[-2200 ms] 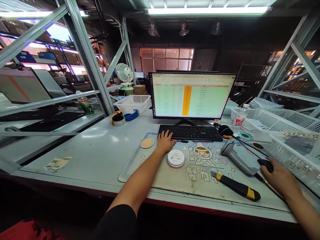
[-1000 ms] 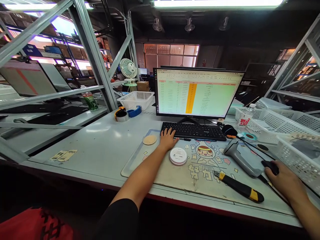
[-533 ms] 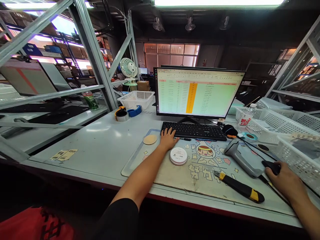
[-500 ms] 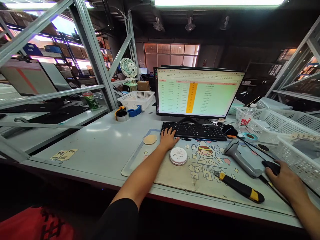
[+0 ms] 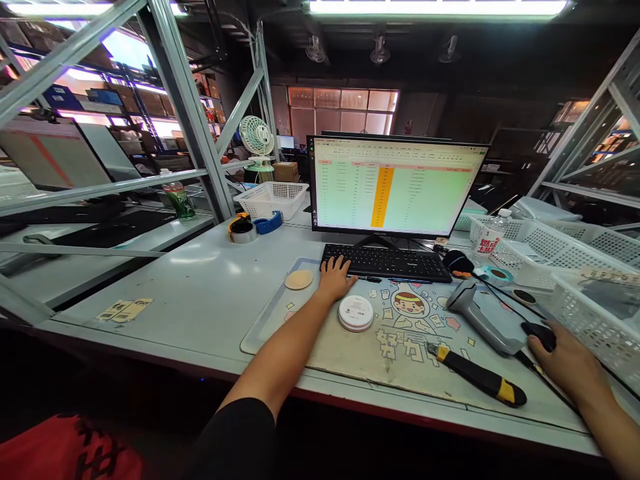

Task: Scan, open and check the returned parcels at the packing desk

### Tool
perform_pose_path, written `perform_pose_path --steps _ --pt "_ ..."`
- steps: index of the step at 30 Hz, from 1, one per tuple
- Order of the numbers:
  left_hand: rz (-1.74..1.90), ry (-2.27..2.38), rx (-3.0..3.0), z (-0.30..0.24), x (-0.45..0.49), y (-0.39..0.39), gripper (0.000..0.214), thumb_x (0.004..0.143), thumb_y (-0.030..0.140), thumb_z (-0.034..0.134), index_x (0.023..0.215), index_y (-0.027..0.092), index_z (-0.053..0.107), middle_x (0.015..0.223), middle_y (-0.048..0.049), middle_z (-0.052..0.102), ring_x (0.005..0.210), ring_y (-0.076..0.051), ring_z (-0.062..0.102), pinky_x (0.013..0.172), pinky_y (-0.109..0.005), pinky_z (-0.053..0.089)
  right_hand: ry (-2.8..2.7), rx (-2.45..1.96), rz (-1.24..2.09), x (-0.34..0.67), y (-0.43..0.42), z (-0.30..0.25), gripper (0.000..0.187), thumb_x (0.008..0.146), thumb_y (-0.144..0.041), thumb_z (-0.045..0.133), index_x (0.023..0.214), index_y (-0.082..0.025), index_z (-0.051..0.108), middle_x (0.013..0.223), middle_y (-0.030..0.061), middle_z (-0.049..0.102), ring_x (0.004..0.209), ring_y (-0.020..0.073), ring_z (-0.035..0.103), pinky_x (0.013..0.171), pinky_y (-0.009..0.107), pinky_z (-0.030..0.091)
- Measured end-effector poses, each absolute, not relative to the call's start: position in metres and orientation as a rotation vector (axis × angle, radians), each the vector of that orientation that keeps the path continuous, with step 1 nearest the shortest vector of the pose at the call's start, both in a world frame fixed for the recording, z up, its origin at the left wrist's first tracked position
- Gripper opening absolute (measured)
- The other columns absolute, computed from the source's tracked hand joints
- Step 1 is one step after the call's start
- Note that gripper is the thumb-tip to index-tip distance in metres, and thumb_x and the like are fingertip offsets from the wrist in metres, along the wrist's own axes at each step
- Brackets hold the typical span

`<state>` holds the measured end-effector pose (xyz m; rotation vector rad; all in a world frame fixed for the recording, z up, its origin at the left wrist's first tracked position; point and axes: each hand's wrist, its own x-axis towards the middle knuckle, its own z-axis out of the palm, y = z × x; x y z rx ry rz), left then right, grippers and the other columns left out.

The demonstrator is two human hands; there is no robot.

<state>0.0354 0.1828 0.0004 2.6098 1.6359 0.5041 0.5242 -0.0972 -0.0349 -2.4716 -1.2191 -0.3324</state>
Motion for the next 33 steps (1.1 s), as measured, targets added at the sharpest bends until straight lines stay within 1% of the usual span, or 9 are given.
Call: perform_pose_path --steps 4,7,9,12,15,23,26,29,33 --pt "0.499 1.631 2.604 0.001 0.035 0.182 0.067 0.104 0.057 0.043 0.161 0.022 0.044 0.173 -0.0092 0.032 0.159 -0.039 0.025 0.13 -0.059 0.019 -1.175 -2.462 -0.286 0.519 -0.096 -0.03 0.081 0.091 -0.067 0.031 0.141 -0.008 0.055 0.136 0.0249 0.065 0.126 0.0424 0.063 0.112 0.048 0.048" --pt "0.498 1.635 2.602 0.002 0.035 0.181 0.067 0.104 0.057 0.043 0.161 0.022 0.044 0.173 -0.0095 0.031 0.159 -0.039 0.025 0.13 -0.059 0.019 -1.244 -2.426 -0.313 0.523 -0.096 -0.032 0.072 0.092 -0.063 0.031 0.134 -0.012 0.059 0.135 0.0232 0.065 0.126 0.0413 0.063 0.111 0.048 0.048" --pt "0.491 1.637 2.598 0.002 0.035 0.181 0.067 0.104 0.057 0.042 0.161 0.023 0.043 0.173 -0.0092 0.031 0.159 -0.038 0.024 0.13 -0.059 0.019 -1.276 -2.429 -0.32 0.529 -0.096 -0.036 0.066 0.092 -0.062 0.033 0.13 -0.015 0.061 0.132 0.0214 0.067 0.122 0.0412 0.064 0.107 0.05 0.051" --pt "0.477 1.629 2.589 0.003 0.035 0.182 0.067 0.104 0.058 0.042 0.162 0.023 0.042 0.173 -0.0089 0.03 0.16 -0.038 0.024 0.13 -0.058 0.018 -1.287 -2.435 -0.343 0.537 -0.097 -0.041 0.064 0.09 -0.062 0.036 0.127 -0.017 0.061 0.132 0.0199 0.068 0.118 0.041 0.065 0.1 0.051 0.053" --pt "0.476 1.63 2.587 0.002 0.035 0.183 0.068 0.104 0.058 0.043 0.162 0.022 0.042 0.173 -0.0088 0.03 0.16 -0.039 0.023 0.131 -0.058 0.018 -1.298 -2.425 -0.369 0.541 -0.097 -0.044 0.063 0.088 -0.062 0.037 0.126 -0.017 0.062 0.131 0.0188 0.069 0.117 0.0394 0.066 0.1 0.05 0.053" --pt "0.511 1.625 2.61 -0.001 0.035 0.186 0.067 0.104 0.057 0.043 0.161 0.022 0.043 0.173 -0.0088 0.031 0.159 -0.038 0.025 0.13 -0.058 0.02 -1.314 -2.423 -0.398 0.547 -0.096 -0.051 0.063 0.091 -0.063 0.036 0.13 -0.019 0.061 0.133 0.0175 0.068 0.119 0.038 0.066 0.103 0.05 0.053" --pt "0.518 1.618 2.625 -0.002 0.038 0.189 0.066 0.103 0.058 0.045 0.161 0.026 0.043 0.173 -0.0088 0.03 0.158 -0.04 0.025 0.127 -0.063 0.024 -1.323 -2.404 -0.432 0.546 -0.097 -0.053 0.063 0.094 -0.062 0.037 0.135 -0.021 0.059 0.139 0.016 0.066 0.12 0.038 0.066 0.103 0.051 0.053" --pt "0.495 1.621 2.633 -0.001 0.043 0.191 0.059 0.103 0.058 0.044 0.156 0.033 0.05 0.174 -0.007 0.029 0.158 -0.042 0.025 0.122 -0.069 0.028 -1.322 -2.384 -0.467 0.545 -0.098 -0.054 0.062 0.095 -0.06 0.037 0.136 -0.019 0.059 0.139 0.0163 0.066 0.121 0.0376 0.066 0.106 0.05 0.052" --pt "0.539 1.657 2.624 -0.003 0.048 0.192 0.054 0.104 0.057 0.042 0.151 0.032 0.056 0.173 -0.0073 0.031 0.157 -0.042 0.025 0.121 -0.071 0.028 -1.346 -2.34 -0.508 0.547 -0.097 -0.058 0.062 0.097 -0.057 0.04 0.14 -0.016 0.059 0.139 0.0173 0.066 0.124 0.0378 0.065 0.11 0.051 0.051"
